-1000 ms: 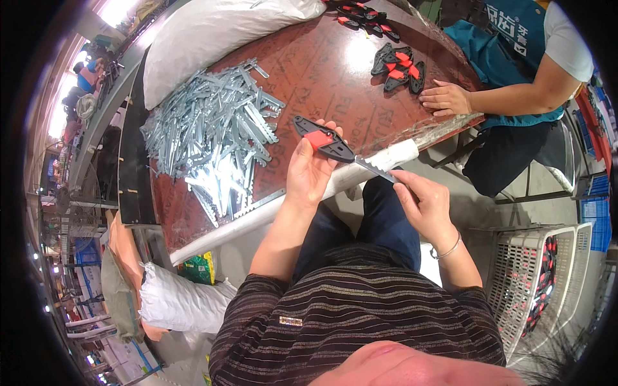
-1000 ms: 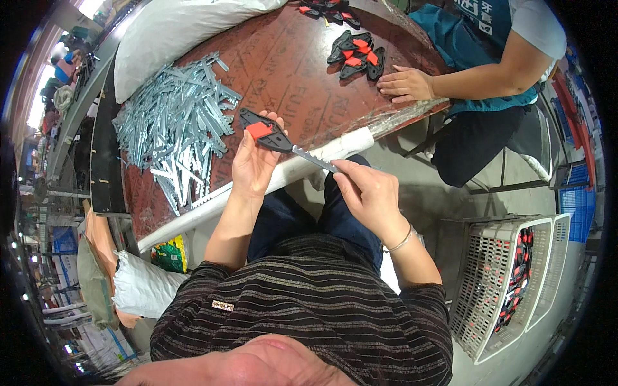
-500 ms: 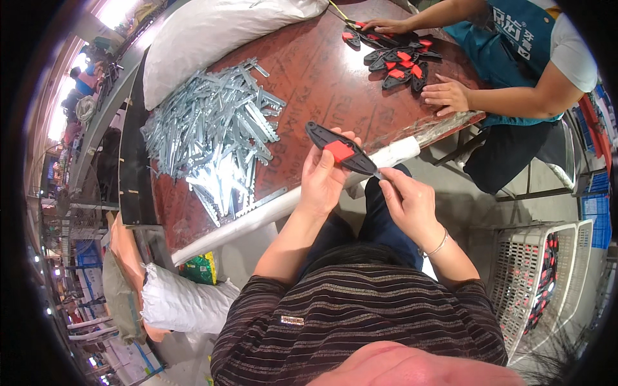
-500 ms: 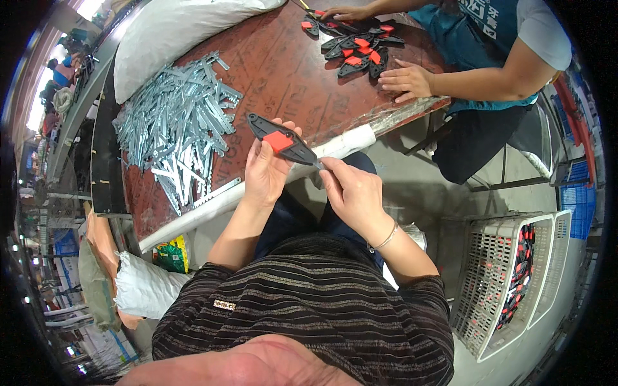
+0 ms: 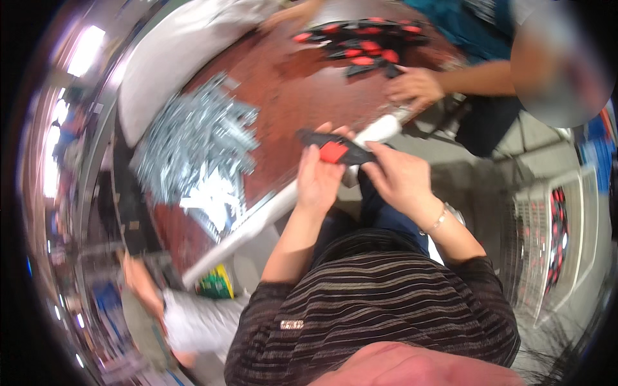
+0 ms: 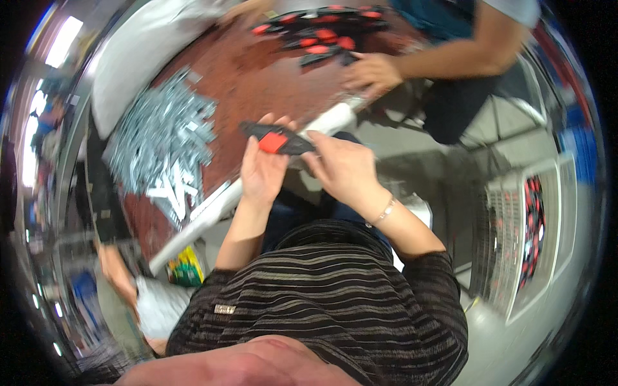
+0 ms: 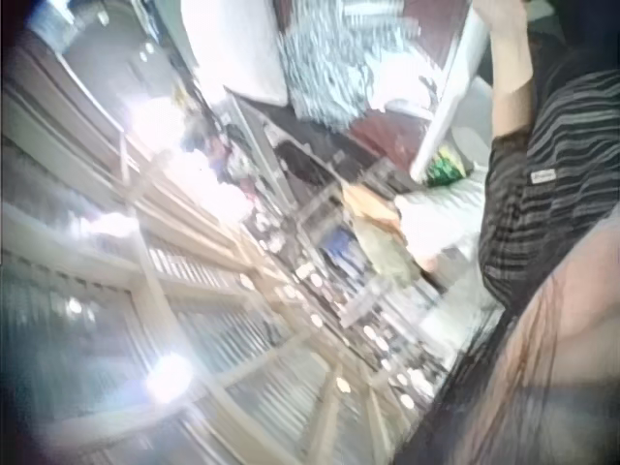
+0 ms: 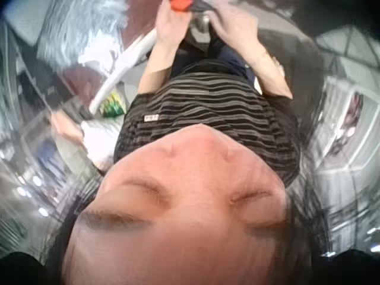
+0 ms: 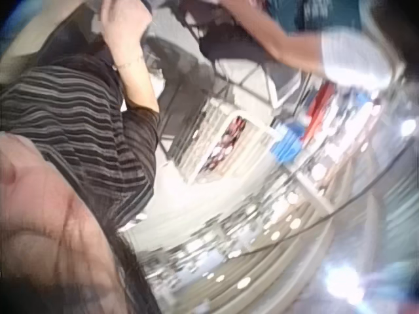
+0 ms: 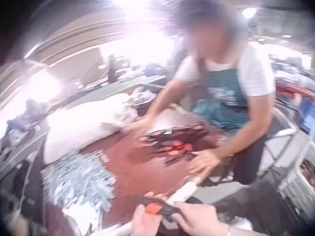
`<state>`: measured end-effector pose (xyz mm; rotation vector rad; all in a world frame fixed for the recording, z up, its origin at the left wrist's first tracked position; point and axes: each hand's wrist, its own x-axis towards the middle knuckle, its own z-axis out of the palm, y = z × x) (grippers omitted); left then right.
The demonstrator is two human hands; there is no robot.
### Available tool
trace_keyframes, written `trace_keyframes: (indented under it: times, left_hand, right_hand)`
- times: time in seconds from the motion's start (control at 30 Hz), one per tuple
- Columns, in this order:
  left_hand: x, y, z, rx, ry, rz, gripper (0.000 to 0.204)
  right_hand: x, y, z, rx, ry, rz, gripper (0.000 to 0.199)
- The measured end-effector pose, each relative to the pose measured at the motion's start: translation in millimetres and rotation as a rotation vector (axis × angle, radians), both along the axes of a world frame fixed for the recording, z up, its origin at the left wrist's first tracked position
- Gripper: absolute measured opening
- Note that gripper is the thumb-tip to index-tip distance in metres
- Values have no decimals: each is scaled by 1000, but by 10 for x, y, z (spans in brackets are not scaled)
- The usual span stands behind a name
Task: The person inserts metal saw blades into red and black plastic handles at a workbench. They repeatedly pick up a handle and a blade, insert the blade into the handle, and place the assembled tool on the table or into a basket.
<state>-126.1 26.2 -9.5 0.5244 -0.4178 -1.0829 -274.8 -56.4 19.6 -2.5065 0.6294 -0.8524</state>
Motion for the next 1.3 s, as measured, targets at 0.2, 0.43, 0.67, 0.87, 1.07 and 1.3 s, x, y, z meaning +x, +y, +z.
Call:
trace_keyframes:
  times: [0.2, 0.43, 0.67, 0.87, 1.07, 1.3]
  left_hand:
    - [-460, -151, -142, 129, -199, -307, 50]
    - [-3, 143, -418, 306, -740, 69, 35]
    - [740, 1094, -273, 583, -1110, 583, 29]
    - [1370, 2063, -324, 1163, -1686, 966, 85]
    - [1728, 2248, -286, 1606, -1531, 417, 116]
    - [1738, 1841, -273, 1645, -1587, 488, 102]
  right_hand:
    - [-744, -79, -275, 197, 37, -148, 38]
    - [-2827, -396, -1001, 6, -234, -861, 26]
    - [-5212, -1071, -703, 1064, -1097, -1136, 70]
    - [-3523, -1654, -1609, 734, -591, -900, 42]
    - [-729, -632, -969, 284, -110, -92, 43]
    - [439, 58, -394, -210, 47, 327, 41]
